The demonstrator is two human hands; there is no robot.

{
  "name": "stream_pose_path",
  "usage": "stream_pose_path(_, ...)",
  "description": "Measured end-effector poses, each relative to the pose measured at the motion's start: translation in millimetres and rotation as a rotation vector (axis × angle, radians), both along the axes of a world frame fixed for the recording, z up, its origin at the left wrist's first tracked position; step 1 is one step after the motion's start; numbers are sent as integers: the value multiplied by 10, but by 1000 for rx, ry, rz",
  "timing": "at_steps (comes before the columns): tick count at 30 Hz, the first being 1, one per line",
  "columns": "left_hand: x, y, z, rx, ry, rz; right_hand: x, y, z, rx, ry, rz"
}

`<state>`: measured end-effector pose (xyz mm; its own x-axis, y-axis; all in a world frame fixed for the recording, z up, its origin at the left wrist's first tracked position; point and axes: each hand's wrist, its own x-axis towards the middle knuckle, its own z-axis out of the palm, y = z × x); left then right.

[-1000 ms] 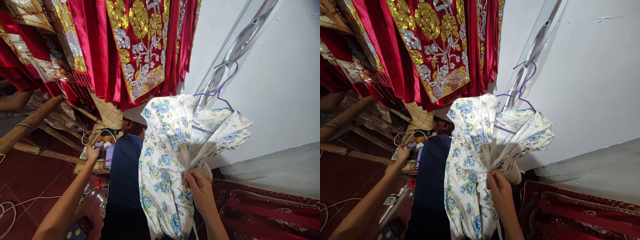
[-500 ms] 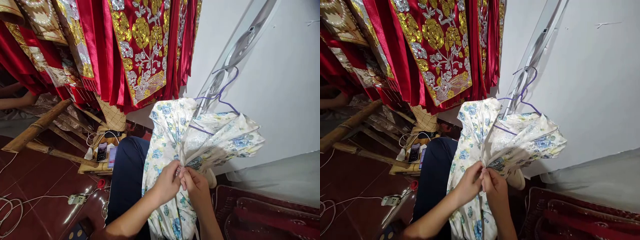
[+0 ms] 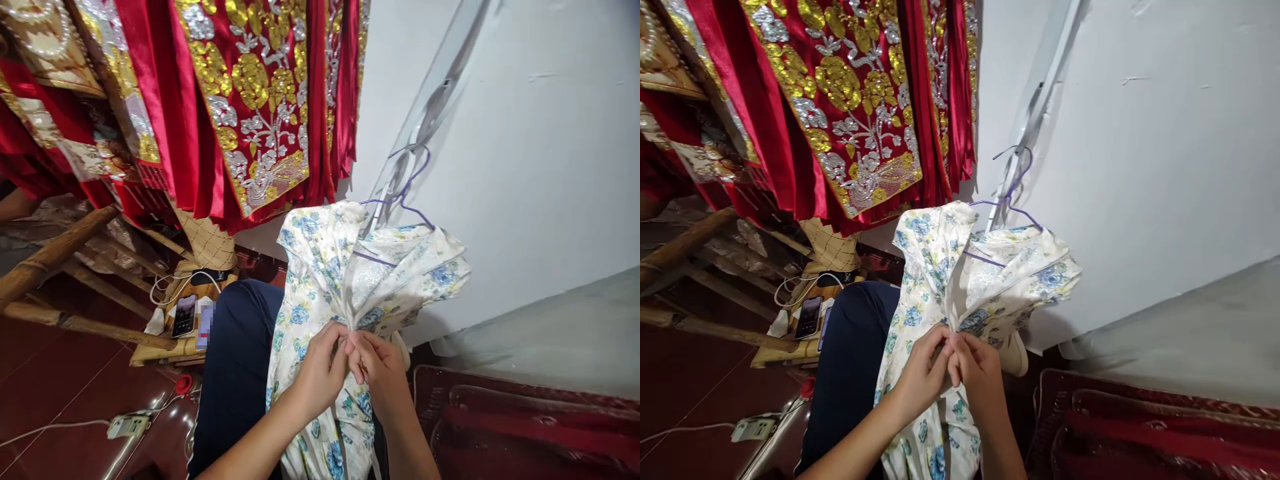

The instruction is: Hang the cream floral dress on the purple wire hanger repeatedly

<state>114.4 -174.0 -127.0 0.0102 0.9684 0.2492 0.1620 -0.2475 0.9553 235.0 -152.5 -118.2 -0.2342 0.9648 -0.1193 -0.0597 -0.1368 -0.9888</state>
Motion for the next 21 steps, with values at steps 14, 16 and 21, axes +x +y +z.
stream_pose_path(14,-141,103,-566,-127,370,-146,11,934,1170,306,294,-331)
stream_pose_path(16,-204,184,-435,-141,407,-190,-43,864,1086,290,234,-317)
stream_pose_path(21,-331,492,390,158,191,-126,-54,718,967,347,66,-210)
